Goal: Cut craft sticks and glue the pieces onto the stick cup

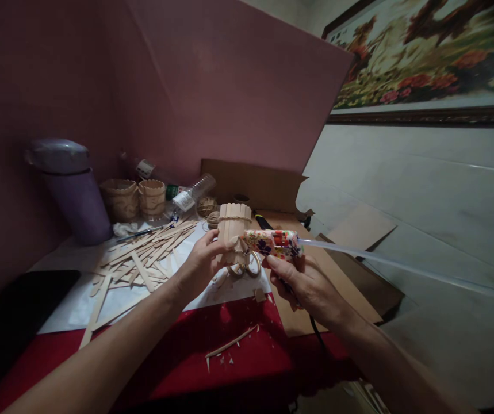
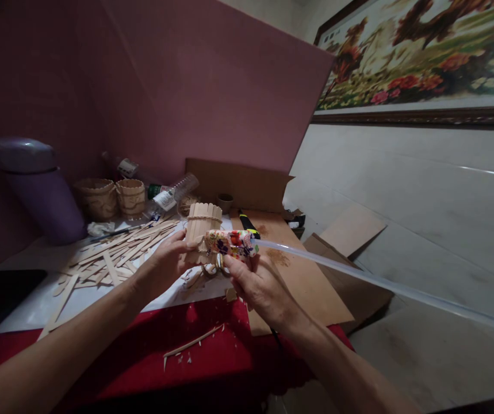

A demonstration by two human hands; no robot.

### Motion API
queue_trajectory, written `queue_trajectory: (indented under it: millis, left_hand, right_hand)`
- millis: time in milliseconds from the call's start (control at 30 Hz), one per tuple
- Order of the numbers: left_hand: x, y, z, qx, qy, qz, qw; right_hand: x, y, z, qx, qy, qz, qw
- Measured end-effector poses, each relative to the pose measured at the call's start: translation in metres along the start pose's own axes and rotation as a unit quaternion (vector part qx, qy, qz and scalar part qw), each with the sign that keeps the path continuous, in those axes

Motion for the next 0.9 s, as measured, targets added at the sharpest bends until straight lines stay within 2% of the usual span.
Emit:
queue_trajectory:
  millis: [900]
  left_hand:
    - [0.0005, 0.0007, -0.0004, 0.002, 0.005, 0.008, 1.0]
  right_hand:
    - [-0.0009, 0.0023, -0.0088, -0.001, 0.026, -0.006, 1.0]
Point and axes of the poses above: each hand's wrist, its own y-axis away from the middle knuckle, its own x-axis out of the back of the hand, z = x × y, the point moved 6 cm from there along -y, towards the middle knuckle, and after that the axes turned 15 degrees about x, right-handed, at the moved point
